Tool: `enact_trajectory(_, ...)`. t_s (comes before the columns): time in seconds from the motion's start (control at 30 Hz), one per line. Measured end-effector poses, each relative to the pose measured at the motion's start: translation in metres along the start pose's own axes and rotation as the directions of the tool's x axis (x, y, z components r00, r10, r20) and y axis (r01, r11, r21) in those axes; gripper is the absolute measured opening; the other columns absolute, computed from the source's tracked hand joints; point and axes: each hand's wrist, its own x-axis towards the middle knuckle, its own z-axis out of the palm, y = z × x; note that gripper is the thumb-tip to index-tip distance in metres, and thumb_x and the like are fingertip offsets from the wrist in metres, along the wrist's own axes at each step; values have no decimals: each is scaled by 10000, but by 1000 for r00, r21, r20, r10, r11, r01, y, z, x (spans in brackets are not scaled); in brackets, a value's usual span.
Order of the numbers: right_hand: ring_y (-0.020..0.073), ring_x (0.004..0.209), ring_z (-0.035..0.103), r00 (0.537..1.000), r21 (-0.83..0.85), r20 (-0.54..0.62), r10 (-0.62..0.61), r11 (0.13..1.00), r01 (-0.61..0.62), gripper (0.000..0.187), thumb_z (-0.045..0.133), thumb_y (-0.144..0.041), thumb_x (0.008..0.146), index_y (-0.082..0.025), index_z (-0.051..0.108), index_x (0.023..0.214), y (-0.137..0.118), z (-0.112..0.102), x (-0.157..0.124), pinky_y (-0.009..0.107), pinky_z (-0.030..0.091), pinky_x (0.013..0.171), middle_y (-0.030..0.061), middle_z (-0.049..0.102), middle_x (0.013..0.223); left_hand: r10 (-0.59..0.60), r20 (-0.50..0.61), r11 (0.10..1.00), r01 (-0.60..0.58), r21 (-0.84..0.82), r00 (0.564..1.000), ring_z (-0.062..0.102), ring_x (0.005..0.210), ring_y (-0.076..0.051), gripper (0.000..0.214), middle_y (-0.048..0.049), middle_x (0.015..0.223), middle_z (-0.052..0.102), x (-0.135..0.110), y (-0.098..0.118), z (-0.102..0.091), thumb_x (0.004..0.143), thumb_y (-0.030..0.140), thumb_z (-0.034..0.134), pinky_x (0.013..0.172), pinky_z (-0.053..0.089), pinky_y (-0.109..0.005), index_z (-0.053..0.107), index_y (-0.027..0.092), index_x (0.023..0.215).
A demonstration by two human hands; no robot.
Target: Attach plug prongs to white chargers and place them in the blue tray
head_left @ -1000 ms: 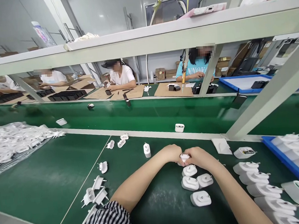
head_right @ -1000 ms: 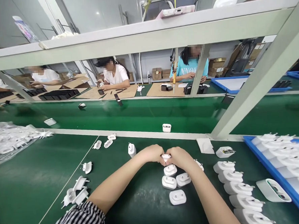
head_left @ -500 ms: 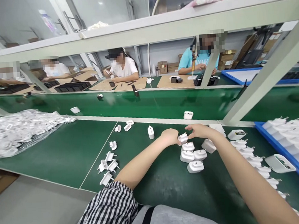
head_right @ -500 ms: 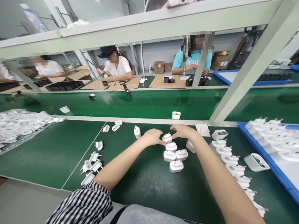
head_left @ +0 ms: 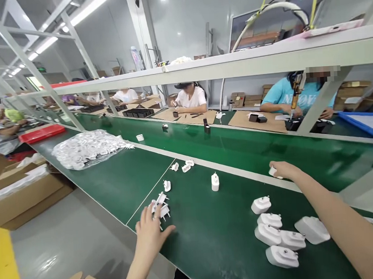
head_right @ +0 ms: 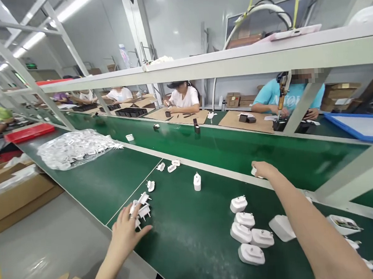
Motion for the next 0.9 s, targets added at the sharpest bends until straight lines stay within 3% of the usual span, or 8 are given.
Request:
enact_trajectory(0.07, 272, 700, 569, 996, -15, 77, -51, 999, 53, 284, 488, -109, 560, -135, 543, 837, -20, 5, 3, 321, 410, 555, 113, 598, 747, -160, -12, 987, 160, 3, 987, 167, 1170, -314, 733, -145, 1284, 221, 10, -21, 17, 594, 412, 530, 840, 245, -503, 241, 159, 1218)
enact_trajectory(0.13, 252, 764, 561, 978, -5, 171, -122, 992, 125, 301, 497, -139, 577, -158, 538, 875, -44, 15, 3, 298, 412, 592, 99, 599, 835, -142, 28, 988, 143, -50, 990, 175, 1173, -298, 790, -153, 1281, 225, 20, -28, 29, 589, 447, 519, 857, 223, -505, 180, 144, 1235)
enact_trajectory(0.33, 220, 933, 506, 889, 95, 359, -285, 958, 269, 579, 545, -213, 567, -181, 404, 1129, -90, 32, -13, 273, 403, 734, 80, 498, 1114, -61, 52, 975, 71, -212, 997, 140, 1183, -305, 898, -185, 1287, 182, 52, 1, 27, 540, 461, 565, 881, 184, -511, 121, 112, 1238)
enact_trajectory(0.47, 230, 1086, 375, 910, 150, 277, -308, 950, 275, 702, 468, -379, 649, -156, 186, 1252, -86, -2, -37, 307, 368, 821, 95, 328, 1258, -22, -89, 937, -11, -350, 996, 121, 1190, -293, 843, -181, 1293, 153, 76, 21, 1, 552, 447, 572, 904, 207, -457, 181, 121, 1224)
enact_trajectory(0.63, 249, 1082, 378, 969, 66, 209, -131, 991, 120, 640, 402, -455, 681, -225, 207, 1246, -59, -53, -106, 350, 381, 814, 47, 336, 1258, 219, -162, 843, -270, -465, 962, 175, 1186, -242, 615, -149, 1278, 211, 76, 58, -14, 636, 397, 514, 942, 211, -375, 319, 132, 1156)
enact_trajectory(0.73, 265, 1061, 399, 972, 17, 215, 95, 995, -101, 628, 412, -456, 667, -213, 263, 1227, -31, -60, -158, 365, 380, 819, 52, 359, 1243, 530, -10, 686, -436, -582, 848, 257, 1160, -200, 532, -92, 1258, 281, 51, 88, -7, 655, 379, 495, 944, 239, -333, 358, 178, 1128)
enact_trajectory(0.83, 264, 1071, 388, 941, 33, 206, 268, 959, -281, 639, 452, -409, 640, -184, 287, 1216, -5, -48, -201, 358, 365, 841, 65, 352, 1248, 772, 239, 559, -451, -696, 589, 296, 1139, -200, 646, -86, 1248, 313, 20, 118, 7, 619, 402, 531, 937, 260, -329, 302, 179, 1180)
enact_trajectory(0.9, 255, 1040, 423, 907, 89, 240, 346, 923, -375, 640, 475, -368, 622, -167, 305, 1205, 3, -32, -220, 341, 388, 816, 80, 380, 1227, 809, 333, 550, -426, -718, 483, 229, 1169, -231, 871, -120, 1288, 230, 2, 138, 18, 535, 442, 592, 948, 240, -346, 183, 135, 1239)
